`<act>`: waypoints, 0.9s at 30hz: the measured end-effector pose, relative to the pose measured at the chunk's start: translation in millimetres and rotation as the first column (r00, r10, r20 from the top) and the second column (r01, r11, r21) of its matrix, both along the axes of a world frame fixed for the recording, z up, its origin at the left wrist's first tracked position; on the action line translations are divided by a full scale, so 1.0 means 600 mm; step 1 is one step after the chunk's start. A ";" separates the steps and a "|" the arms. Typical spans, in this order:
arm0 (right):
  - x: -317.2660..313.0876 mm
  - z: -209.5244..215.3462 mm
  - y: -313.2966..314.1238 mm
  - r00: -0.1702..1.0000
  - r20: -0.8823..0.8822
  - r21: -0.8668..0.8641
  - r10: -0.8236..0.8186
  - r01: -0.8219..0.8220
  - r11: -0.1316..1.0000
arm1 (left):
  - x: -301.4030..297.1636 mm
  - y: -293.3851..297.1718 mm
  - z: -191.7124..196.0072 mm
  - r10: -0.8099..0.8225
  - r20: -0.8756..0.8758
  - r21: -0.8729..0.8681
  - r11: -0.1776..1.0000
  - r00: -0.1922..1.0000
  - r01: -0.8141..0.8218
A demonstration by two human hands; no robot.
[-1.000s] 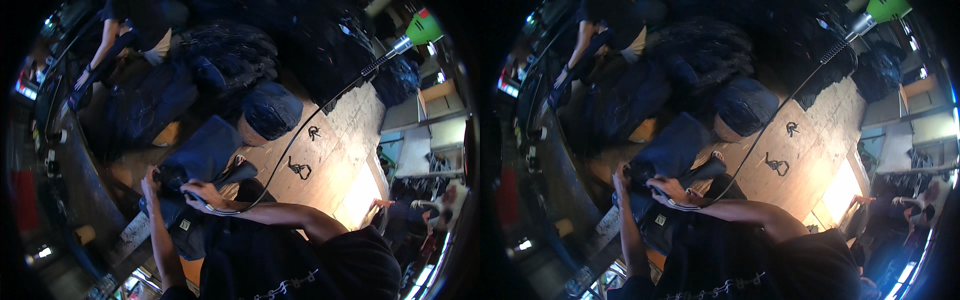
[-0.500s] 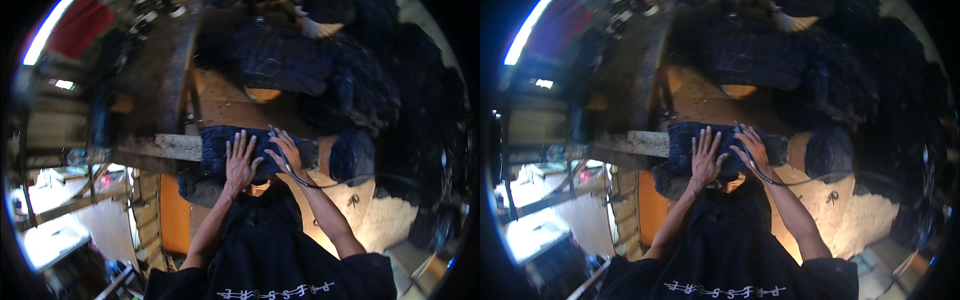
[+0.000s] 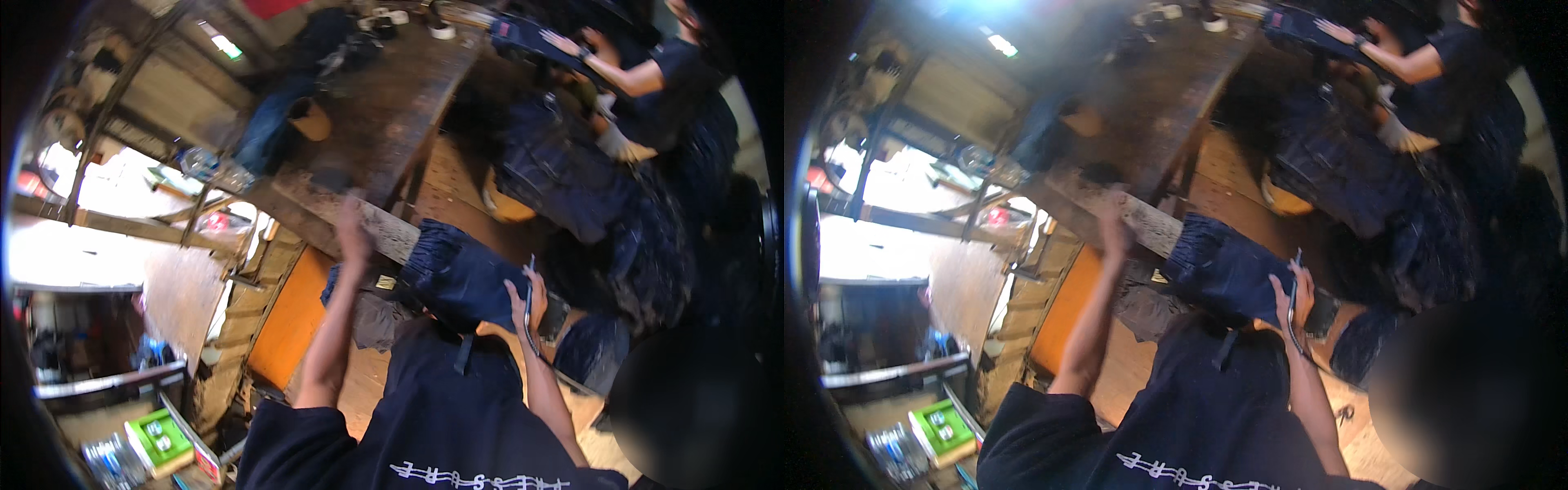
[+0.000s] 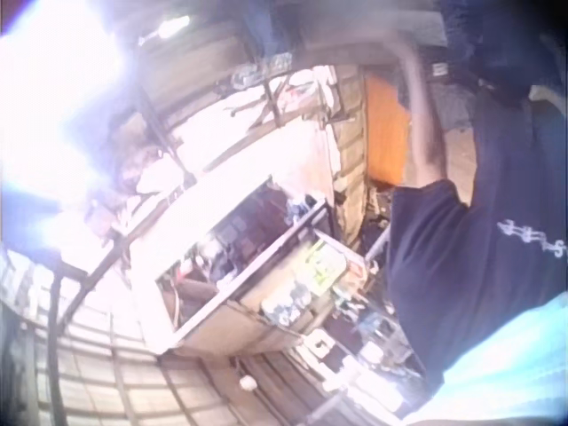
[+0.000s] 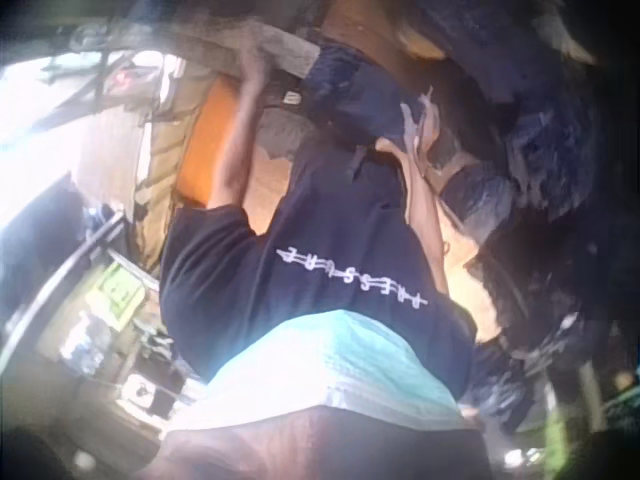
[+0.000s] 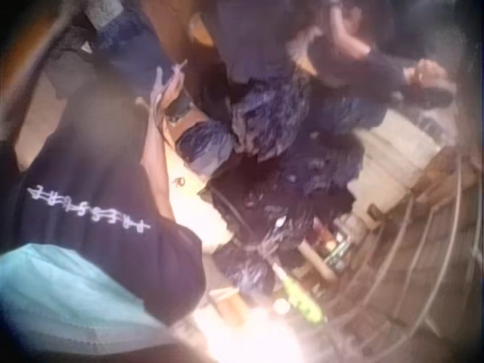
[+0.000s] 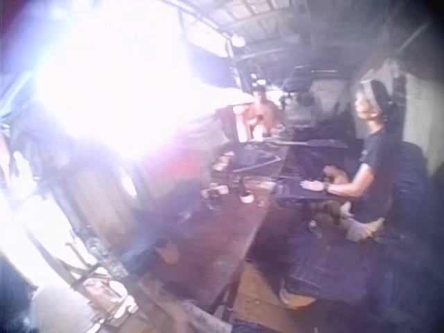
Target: The person uses a handheld rotary tool to distress the seams and pockets of dark denim jeans. They repeatedly pick up jeans from a pile, apply the tool to specific areas, and place the jeans back down.
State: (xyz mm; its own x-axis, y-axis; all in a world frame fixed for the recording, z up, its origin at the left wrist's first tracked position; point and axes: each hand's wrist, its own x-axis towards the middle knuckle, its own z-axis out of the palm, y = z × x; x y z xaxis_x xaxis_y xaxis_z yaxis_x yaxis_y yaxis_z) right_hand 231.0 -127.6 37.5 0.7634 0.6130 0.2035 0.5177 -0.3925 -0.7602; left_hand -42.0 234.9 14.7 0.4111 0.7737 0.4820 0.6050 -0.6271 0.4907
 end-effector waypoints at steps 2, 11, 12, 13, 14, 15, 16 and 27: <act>-0.010 0.024 0.001 0.998 -0.033 0.047 -0.046 0.048 0.998 | -0.077 0.159 -0.025 0.180 -0.322 0.152 0.979 0.930 -0.137; -0.183 0.041 0.176 0.994 0.035 0.002 0.100 -0.100 0.995 | -0.090 0.437 -0.037 0.103 -0.726 -0.234 0.893 0.680 -0.385; -0.194 0.033 0.189 0.995 0.052 -0.055 0.080 -0.077 0.996 | -0.092 0.436 -0.036 0.078 -0.716 -0.238 0.907 0.694 -0.348; -0.201 0.023 0.204 0.995 0.102 -0.009 0.024 -0.023 1.000 | -0.092 0.438 -0.036 0.059 -0.703 -0.225 0.927 0.708 -0.301; -0.205 0.015 0.214 0.993 0.116 -0.003 -0.012 0.012 1.000 | -0.094 0.439 -0.032 -0.035 -0.626 -0.336 0.913 0.779 -0.229; -0.207 0.010 0.218 0.995 0.093 0.007 -0.018 0.018 1.000 | -0.095 0.437 -0.027 -0.136 -0.533 -0.452 0.880 0.835 -0.145; -0.206 0.007 0.219 0.997 0.071 0.019 -0.022 0.021 1.000 | -0.095 0.430 -0.019 -0.235 -0.441 -0.579 0.812 0.866 -0.074; -0.186 0.044 0.225 0.981 0.070 0.270 -0.180 0.155 0.950 | 0.020 -0.116 0.088 -0.207 0.455 -0.484 0.759 0.866 0.436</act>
